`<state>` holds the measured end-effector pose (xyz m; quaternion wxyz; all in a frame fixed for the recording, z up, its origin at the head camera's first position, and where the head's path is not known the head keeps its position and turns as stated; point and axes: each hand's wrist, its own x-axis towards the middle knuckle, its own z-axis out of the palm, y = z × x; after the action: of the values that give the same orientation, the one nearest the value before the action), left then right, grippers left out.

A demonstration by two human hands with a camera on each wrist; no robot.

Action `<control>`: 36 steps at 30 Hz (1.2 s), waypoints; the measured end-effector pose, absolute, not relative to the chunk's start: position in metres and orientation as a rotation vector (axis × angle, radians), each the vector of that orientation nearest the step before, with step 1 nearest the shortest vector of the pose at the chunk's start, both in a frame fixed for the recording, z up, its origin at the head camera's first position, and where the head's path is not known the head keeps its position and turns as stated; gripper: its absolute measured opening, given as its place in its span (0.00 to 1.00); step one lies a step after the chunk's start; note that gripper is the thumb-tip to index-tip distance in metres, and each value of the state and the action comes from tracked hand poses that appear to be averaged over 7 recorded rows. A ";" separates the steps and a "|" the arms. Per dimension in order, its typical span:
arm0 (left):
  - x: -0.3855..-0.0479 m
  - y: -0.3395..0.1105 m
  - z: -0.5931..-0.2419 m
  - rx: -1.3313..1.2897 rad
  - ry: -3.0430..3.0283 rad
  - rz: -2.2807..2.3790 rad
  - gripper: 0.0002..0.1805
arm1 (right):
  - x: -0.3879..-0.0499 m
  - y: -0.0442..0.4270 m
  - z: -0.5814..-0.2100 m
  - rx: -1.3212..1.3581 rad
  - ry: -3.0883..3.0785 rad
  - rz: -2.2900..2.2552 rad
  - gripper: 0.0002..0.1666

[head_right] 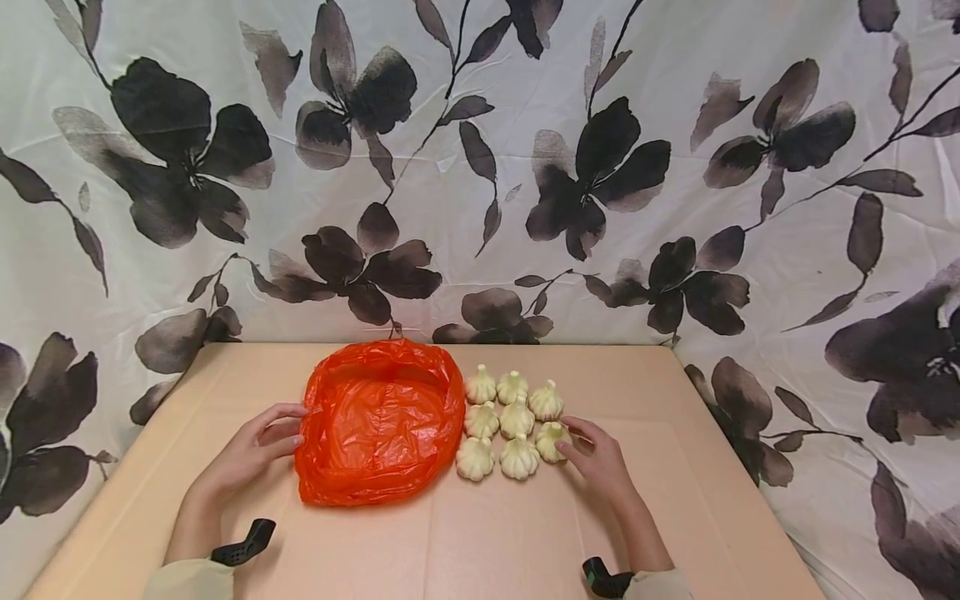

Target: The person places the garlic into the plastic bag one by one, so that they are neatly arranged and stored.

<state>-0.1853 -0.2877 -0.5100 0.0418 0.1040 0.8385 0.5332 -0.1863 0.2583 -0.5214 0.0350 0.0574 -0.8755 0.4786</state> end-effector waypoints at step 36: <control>-0.190 -0.289 -0.516 0.377 2.387 1.718 0.26 | -0.193 0.239 -0.528 0.097 -2.446 1.565 0.18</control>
<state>-0.1900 -0.2889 -0.5159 0.0881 0.1267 0.8020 0.5771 -0.1929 0.2386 -0.5276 0.1178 0.0332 -0.8360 0.5350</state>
